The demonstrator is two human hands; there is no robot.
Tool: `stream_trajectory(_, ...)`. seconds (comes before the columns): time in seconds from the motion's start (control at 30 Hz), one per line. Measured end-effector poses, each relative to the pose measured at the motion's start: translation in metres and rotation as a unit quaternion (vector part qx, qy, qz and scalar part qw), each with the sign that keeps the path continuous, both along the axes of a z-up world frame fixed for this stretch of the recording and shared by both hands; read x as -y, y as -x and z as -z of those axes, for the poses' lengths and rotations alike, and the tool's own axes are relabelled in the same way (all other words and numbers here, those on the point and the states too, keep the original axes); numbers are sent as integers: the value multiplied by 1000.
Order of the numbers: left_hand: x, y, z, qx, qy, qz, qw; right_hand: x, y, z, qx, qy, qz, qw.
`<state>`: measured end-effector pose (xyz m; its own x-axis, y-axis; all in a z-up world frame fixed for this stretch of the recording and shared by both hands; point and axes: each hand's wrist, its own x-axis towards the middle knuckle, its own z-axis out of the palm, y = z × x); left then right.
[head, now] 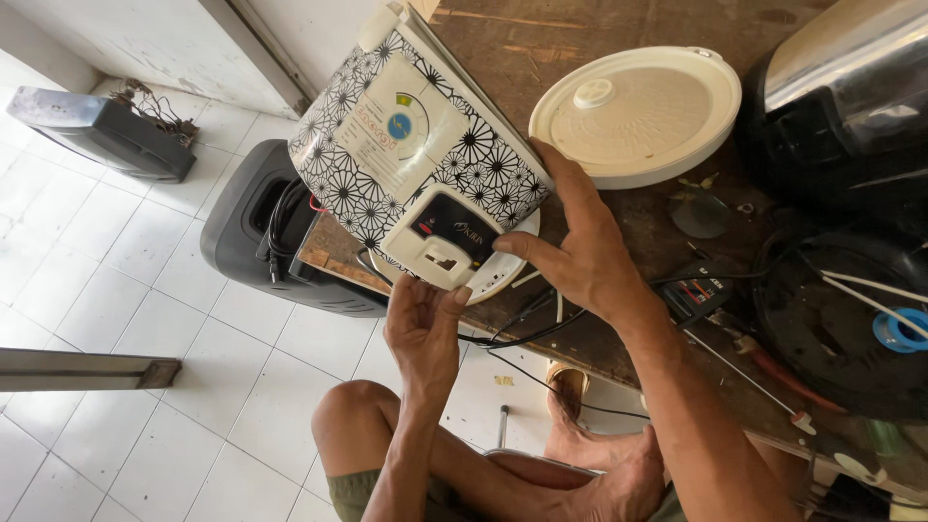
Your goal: The person uses a screwdriver to tighten screws on a small white control panel with wires. They then attach the panel to the front of a patterned rice cooker and secure it by hand.
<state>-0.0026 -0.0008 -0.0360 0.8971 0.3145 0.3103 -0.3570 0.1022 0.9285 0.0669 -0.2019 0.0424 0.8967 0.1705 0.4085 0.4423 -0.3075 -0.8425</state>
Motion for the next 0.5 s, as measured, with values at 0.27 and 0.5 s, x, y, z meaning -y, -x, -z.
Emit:
stream_trajectory(0.27, 2, 1, -14, -49, -32, 42, 997, -3, 3, 7, 5, -9, 11, 1000)
stream_trajectory(0.5, 18, -5, -4, -68, -42, -14, 997, 7, -1, 17, -44, 8, -32, 998)
